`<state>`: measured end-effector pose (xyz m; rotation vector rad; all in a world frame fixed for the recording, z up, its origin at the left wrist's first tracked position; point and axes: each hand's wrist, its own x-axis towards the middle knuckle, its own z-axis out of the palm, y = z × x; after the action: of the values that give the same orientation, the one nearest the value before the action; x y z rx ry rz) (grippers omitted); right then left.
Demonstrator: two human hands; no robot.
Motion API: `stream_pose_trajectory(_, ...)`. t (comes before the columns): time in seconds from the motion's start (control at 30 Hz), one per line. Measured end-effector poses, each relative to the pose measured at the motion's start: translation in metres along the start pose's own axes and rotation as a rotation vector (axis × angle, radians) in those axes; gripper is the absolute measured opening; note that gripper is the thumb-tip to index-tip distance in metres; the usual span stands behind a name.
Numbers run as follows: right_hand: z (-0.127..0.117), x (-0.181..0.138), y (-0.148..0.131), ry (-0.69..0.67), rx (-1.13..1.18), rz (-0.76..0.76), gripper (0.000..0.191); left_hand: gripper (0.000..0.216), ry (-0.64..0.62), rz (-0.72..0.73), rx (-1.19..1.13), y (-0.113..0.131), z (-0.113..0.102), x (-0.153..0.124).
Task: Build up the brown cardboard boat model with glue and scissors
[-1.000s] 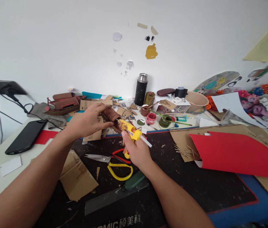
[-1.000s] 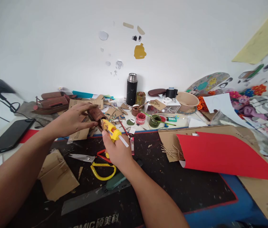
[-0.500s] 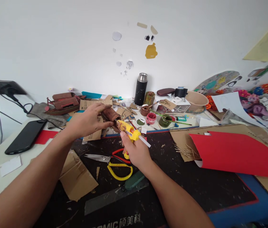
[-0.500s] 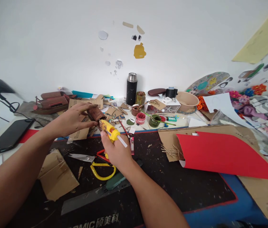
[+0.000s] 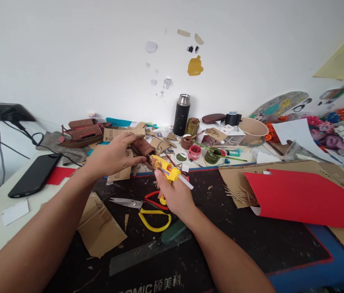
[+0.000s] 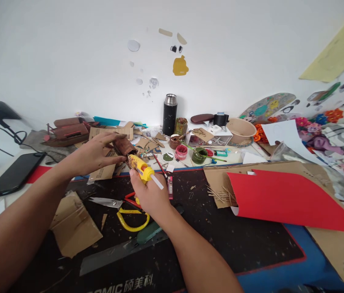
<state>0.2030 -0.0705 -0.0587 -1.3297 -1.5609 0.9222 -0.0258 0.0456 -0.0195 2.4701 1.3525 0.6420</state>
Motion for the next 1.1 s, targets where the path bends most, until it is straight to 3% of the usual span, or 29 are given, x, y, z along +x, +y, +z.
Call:
stream_pose_trajectory(0.7,0.001,0.000,0.001,-0.002,-0.038,0.003,0.055,0.078,0.000,0.003,0.015,-0.001,0.002,0.003)
stream_pose_trajectory(1.0,0.003,0.000,0.006,-0.001,0.072,0.007,0.052,0.072,-0.060,-0.048,0.102,-0.014,0.043,0.007)
stream_pose_trajectory(1.1,0.003,0.000,0.004,-0.034,0.143,0.030,0.053,0.073,-0.054,-0.054,0.090,-0.016,0.048,0.007)
